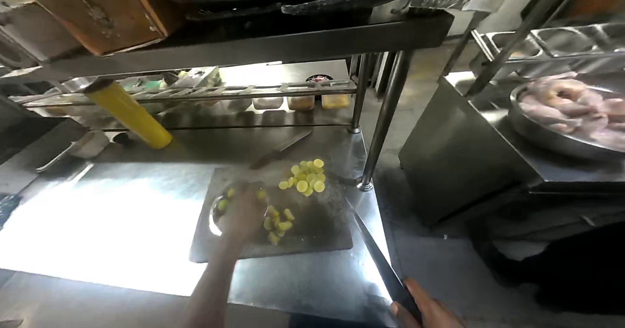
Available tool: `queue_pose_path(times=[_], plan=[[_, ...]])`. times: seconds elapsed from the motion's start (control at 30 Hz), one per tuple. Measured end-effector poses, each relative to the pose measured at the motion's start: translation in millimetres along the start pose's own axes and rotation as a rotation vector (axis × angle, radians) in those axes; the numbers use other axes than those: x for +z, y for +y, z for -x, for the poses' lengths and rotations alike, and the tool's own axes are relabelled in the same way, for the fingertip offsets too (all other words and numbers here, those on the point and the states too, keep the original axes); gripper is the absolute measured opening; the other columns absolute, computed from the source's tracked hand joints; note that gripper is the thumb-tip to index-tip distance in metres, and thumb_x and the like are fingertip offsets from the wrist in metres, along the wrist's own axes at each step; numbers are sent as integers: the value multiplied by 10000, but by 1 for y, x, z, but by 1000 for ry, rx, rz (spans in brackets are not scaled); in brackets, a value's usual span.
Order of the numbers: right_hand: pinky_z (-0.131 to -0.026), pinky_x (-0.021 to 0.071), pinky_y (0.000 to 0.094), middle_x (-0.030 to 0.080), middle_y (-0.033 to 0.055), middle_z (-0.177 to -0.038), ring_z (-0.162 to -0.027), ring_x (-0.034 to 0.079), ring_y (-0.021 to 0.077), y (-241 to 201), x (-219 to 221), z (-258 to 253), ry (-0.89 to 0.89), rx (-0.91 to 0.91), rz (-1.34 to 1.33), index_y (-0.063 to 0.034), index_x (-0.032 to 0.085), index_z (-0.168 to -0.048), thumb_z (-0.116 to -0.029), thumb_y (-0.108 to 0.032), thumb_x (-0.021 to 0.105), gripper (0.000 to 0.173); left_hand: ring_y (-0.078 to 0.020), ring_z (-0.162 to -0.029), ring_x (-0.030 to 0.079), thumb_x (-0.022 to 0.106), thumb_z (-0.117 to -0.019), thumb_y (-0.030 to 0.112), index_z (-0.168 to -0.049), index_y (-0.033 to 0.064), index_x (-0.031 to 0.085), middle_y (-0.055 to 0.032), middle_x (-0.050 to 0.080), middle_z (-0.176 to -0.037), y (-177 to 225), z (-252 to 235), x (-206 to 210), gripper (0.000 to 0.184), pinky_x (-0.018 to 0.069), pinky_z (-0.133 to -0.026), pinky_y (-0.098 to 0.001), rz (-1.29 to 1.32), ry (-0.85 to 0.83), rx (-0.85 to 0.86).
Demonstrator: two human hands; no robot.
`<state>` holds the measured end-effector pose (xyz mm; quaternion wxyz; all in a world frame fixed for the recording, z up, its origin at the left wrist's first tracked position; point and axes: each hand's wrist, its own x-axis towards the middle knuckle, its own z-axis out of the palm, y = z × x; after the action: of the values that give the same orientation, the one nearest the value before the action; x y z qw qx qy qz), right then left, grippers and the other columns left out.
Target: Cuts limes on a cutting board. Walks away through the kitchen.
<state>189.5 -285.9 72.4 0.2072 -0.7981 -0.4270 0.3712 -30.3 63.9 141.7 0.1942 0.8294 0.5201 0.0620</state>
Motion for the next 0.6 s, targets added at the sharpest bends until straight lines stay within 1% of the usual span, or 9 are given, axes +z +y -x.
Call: queue_pose_path(times=[0.03, 0.1, 0.17, 0.23, 0.3, 0.37, 0.43, 0.53, 0.6], plan=[[-632, 585, 565, 681, 156, -804, -670, 700, 339, -2, 1, -1, -1, 7, -1, -53, 535, -1280, -1023, -457, 557, 479, -284, -1124, 660, 726, -956, 253, -1330, 185, 651, -142, 572, -1379, 7, 8, 20, 388, 589, -933, -486, 193, 8, 92], [-663, 585, 576, 689, 155, -816, -698, 706, 344, -12, 3, -6, -9, 37, 6, -63, 541, -1291, -1018, -451, 564, 475, -181, -1073, 683, 754, -919, 157, -1248, 144, 677, -71, 625, -1315, 25, 22, 68, 338, 620, -900, -397, 538, -61, 271], [-666, 590, 553, 685, 129, -816, -698, 707, 326, -20, 6, -13, -50, 81, 40, -112, 528, -1295, -1024, -467, 536, 447, -144, -1049, 701, 741, -935, 178, -1254, 131, 660, -41, 676, -1241, 38, 36, 111, 332, 625, -915, -372, 668, -163, 319], [-713, 586, 549, 681, 135, -859, -756, 710, 333, -32, 6, -20, -120, 120, 98, -134, 499, -1332, -1047, -458, 500, 432, -117, -1088, 686, 727, -947, 244, -1275, 145, 676, -17, 700, -1235, 41, 43, 140, 347, 585, -972, -362, 601, -166, 339], [-772, 565, 557, 680, 149, -903, -849, 705, 359, -43, 5, -25, -170, 141, 183, -133, 486, -1332, -1061, -441, 470, 411, -128, -1111, 669, 731, -937, 258, -1256, 162, 696, -15, 691, -1242, 37, 45, 159, 335, 573, -985, -368, 522, -100, 343], [-794, 557, 562, 677, 158, -922, -899, 700, 378, -52, 5, -29, -203, 156, 254, -129, 471, -1336, -1071, -436, 445, 406, -136, -1072, 691, 753, -917, 254, -1228, 142, 707, -28, 705, -1236, 32, 45, 166, 334, 594, -934, -361, 506, -18, 374], [-802, 555, 570, 677, 166, -936, -916, 699, 388, -55, 5, -31, -228, 154, 293, -122, 464, -1345, -1073, -425, 437, 409, -125, -1088, 674, 757, -908, 266, -1159, 140, 734, -29, 687, -1260, 27, 42, 169, 282, 592, -900, -338, 535, 46, 461], [-807, 553, 575, 681, 172, -946, -922, 701, 393, -56, 6, -33, -247, 143, 327, -114, 463, -1349, -1076, -413, 432, 406, -117, -981, 676, 739, -931, 244, -1128, 142, 743, -43, 671, -1178, 22, 37, 171, 222, 608, -815, -312, 532, 94, 519], [-801, 557, 564, 680, 161, -939, -919, 704, 381, -59, 5, -32, -226, 136, 347, -118, 467, -1330, -1076, -417, 421, 394, -89, -916, 678, 723, -945, 243, -1133, 141, 735, -26, 678, -1138, 19, 33, 172, 214, 609, -782, -278, 516, 104, 538]])
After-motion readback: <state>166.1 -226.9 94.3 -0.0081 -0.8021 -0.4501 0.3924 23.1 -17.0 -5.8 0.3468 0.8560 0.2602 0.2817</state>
